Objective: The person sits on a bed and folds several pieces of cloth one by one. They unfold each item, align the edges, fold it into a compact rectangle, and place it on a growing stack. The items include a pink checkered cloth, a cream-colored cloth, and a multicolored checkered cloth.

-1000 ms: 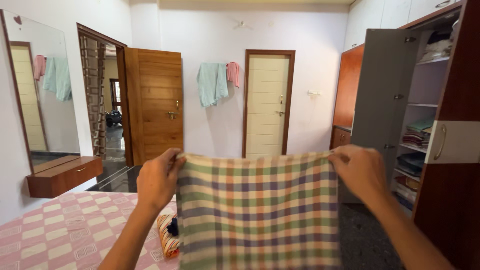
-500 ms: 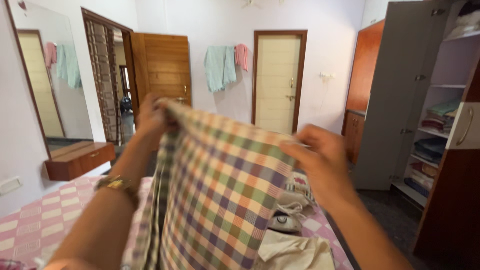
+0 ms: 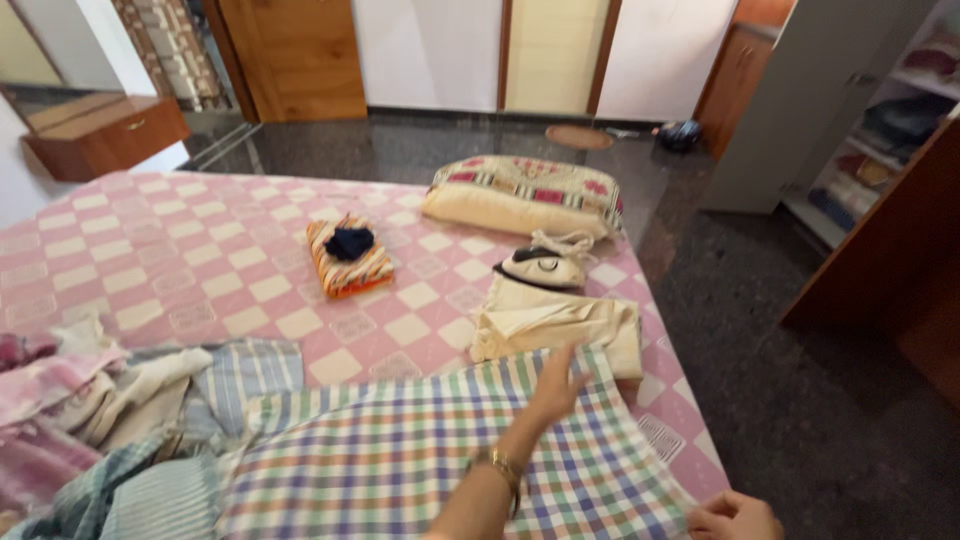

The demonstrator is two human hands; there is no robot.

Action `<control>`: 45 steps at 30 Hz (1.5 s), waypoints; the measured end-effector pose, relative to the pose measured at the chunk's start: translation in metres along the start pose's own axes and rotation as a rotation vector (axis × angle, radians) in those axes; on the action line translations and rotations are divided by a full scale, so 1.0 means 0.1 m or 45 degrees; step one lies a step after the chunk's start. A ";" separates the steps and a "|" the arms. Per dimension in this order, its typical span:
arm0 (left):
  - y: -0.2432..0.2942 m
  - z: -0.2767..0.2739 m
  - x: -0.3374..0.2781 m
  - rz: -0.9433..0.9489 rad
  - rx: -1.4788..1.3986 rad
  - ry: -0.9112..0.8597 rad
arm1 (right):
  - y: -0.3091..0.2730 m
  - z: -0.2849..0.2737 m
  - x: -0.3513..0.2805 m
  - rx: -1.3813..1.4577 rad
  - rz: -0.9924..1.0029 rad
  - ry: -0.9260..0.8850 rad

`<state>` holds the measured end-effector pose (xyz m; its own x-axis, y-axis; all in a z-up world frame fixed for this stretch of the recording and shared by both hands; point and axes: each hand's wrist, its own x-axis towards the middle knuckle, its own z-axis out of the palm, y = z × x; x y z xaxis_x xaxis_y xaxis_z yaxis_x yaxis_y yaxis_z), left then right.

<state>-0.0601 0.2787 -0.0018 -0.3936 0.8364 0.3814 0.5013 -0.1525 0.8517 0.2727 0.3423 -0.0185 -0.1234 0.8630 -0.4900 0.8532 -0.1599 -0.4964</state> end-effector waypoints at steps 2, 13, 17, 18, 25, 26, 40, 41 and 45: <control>-0.01 0.03 -0.76 -0.189 0.002 -0.118 | 0.18 0.30 0.30 -0.073 -0.040 0.066; 0.07 -1.00 -2.79 -0.662 0.686 -0.510 | -0.22 1.15 0.40 -0.268 -0.158 0.057; 0.32 -0.97 -2.92 -0.612 1.043 -0.356 | -0.70 0.85 0.24 1.015 -0.061 -0.545; 0.39 -0.95 -2.93 -0.683 1.082 -0.264 | -0.83 0.64 0.22 1.162 -0.018 -0.640; 0.57 -1.22 -2.94 -0.430 1.407 0.424 | -1.00 -0.79 -0.23 1.779 -0.223 -0.628; 0.57 -1.33 -2.95 -0.325 1.519 0.535 | -0.97 -0.97 -0.31 1.942 -0.260 -0.625; 1.40 -3.49 -2.04 0.203 1.494 1.289 | -1.24 -2.44 -0.95 2.736 -0.609 -0.527; 1.47 -3.68 -1.93 0.099 1.513 1.225 | -1.28 -2.35 -0.92 2.643 -0.528 -0.497; 1.56 -4.24 -1.79 -0.317 1.328 0.684 | -1.81 -1.85 -0.73 2.264 -0.250 -0.421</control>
<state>-0.2389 -0.1179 0.2151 -0.7155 0.4179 0.5599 0.6508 0.6900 0.3167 0.2211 0.3971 0.2392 -0.4170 0.8458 -0.3328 -0.6531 -0.5335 -0.5375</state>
